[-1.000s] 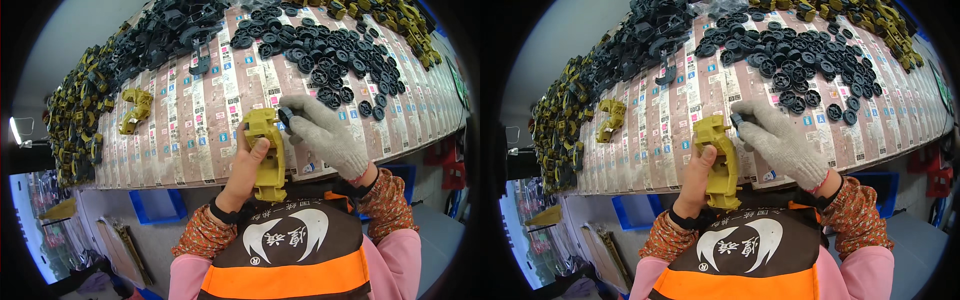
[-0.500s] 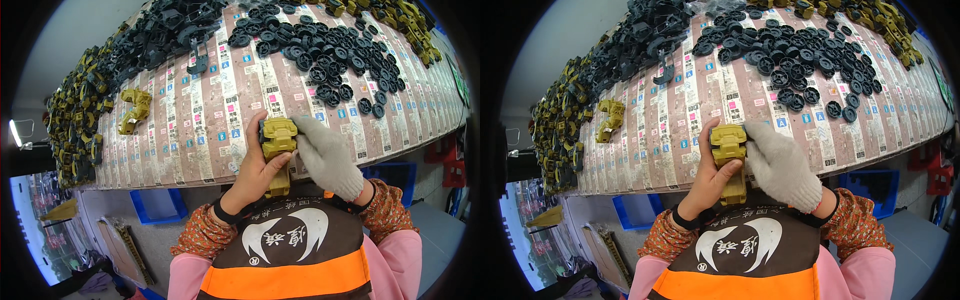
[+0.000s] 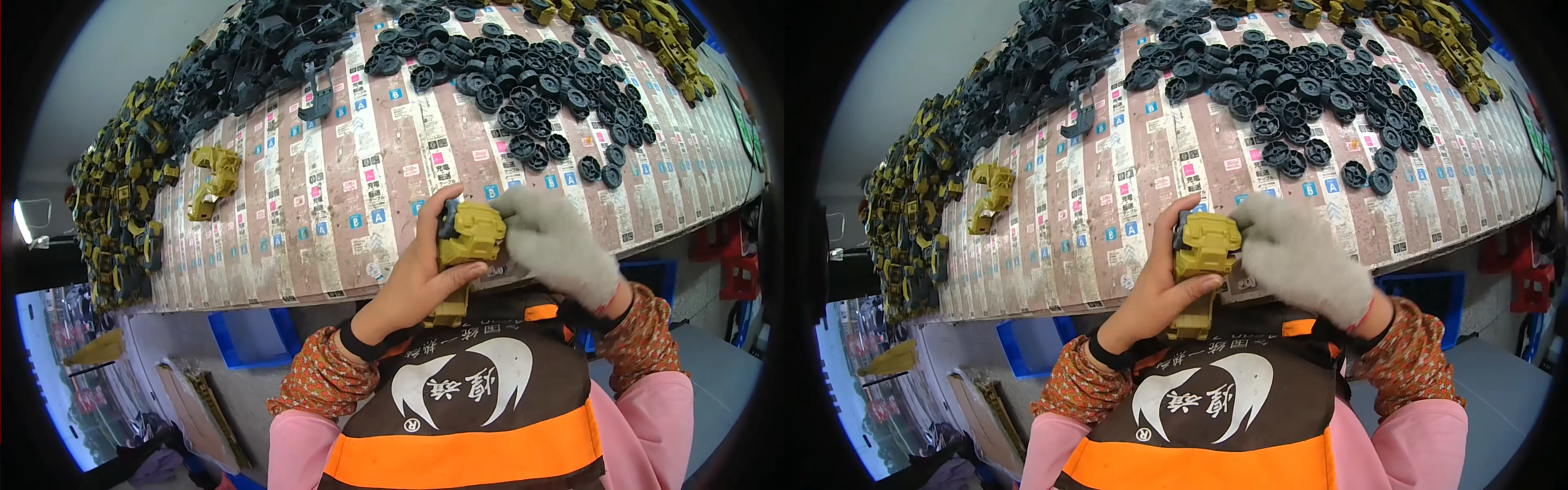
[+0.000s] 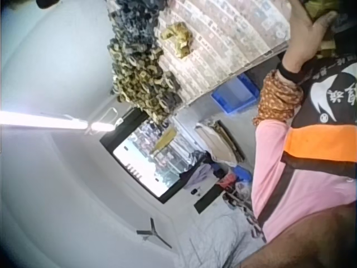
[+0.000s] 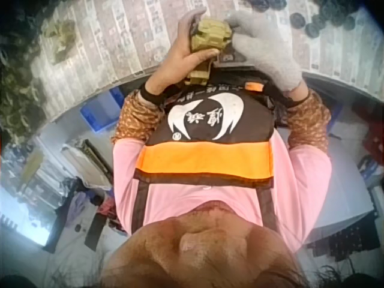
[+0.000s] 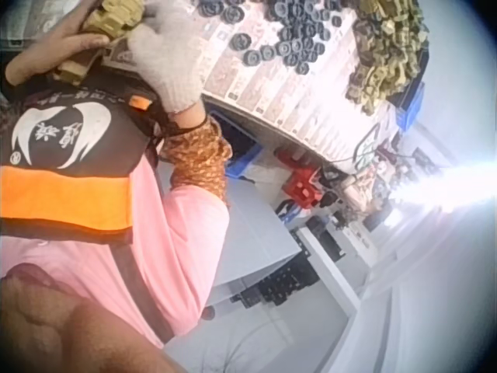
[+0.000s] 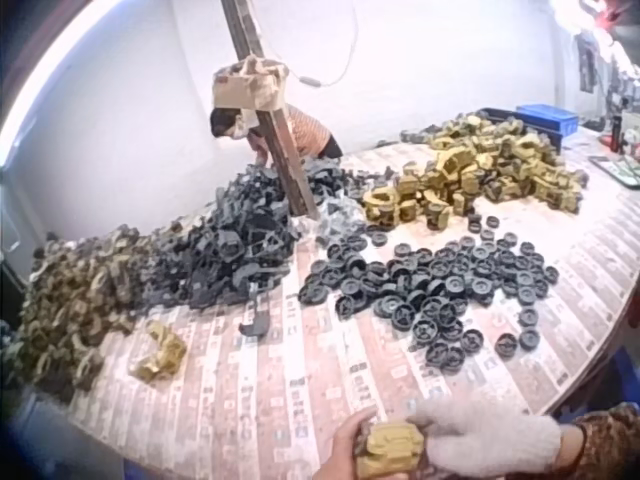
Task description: The person sits at a table and repeatedly picks up yellow plastic frames and black circular components. They insert the black components into the yellow frames by hand, then place the assembled units onto a pile on the table. The process is repetitive and involves handling multiple identical parts.
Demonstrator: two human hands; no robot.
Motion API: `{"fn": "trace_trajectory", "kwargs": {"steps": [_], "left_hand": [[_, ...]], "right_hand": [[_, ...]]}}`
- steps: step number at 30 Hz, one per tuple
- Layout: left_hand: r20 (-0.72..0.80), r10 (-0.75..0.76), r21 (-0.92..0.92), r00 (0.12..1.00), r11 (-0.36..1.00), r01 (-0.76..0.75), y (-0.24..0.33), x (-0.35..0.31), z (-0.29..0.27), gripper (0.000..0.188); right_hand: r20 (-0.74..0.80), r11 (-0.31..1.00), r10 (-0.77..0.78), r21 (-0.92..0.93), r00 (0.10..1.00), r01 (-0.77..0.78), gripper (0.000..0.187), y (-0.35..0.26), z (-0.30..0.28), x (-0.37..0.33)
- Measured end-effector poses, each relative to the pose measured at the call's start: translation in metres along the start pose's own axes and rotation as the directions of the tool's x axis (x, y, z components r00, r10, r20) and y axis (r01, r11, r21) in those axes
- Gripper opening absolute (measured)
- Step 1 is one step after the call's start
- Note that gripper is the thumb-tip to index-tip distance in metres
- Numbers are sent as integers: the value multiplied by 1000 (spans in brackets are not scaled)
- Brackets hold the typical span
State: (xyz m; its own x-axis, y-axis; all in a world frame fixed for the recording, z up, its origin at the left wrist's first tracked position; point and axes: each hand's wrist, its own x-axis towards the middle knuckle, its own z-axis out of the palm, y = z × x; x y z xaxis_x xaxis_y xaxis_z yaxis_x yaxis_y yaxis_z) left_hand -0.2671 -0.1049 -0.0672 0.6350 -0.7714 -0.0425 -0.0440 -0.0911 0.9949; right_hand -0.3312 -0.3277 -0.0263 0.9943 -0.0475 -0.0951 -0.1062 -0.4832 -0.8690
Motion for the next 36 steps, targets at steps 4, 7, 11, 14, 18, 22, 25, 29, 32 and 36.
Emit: {"fn": "trace_trajectory", "kwargs": {"steps": [4,7,11,14,18,22,25,29,32,36], "left_hand": [[-144,-113,-352,983,934,56,5,4,0,84],[-242,-280,-482,929,866,136,1,1,-8,79],[-223,-313,-533,923,832,153,-4,-1,-11,73],[-242,-327,-607,913,785,120,-4,-1,-10,64],[-237,-340,-730,910,680,63,-8,-5,-11,51],[-245,-311,-776,918,631,7,-6,-2,-12,47],[-328,-293,-742,898,669,-52,-1,0,-8,46],[-437,-218,-634,873,763,-127,2,3,-5,46],[-488,-207,-608,848,778,-160,5,4,-1,47],[-538,-143,-547,831,810,-214,-1,3,-1,52]], "right_hand": [[-343,895,-116,-442,932,-51,20,21,-32,37],[-339,677,-127,-717,932,-169,24,29,-43,52],[-266,580,-322,-814,909,-32,23,39,-35,58],[-231,597,-384,-800,894,50,18,35,-33,59],[-181,892,-248,-426,952,151,14,7,-13,40],[-46,997,-12,80,999,15,17,-7,22,9],[-76,991,-102,85,992,108,24,-14,37,-5],[-80,984,-157,69,984,162,29,-17,47,-20],[-75,983,-156,85,985,162,30,-21,46,-24],[-101,982,-182,33,978,187,31,-18,48,-30]]}}
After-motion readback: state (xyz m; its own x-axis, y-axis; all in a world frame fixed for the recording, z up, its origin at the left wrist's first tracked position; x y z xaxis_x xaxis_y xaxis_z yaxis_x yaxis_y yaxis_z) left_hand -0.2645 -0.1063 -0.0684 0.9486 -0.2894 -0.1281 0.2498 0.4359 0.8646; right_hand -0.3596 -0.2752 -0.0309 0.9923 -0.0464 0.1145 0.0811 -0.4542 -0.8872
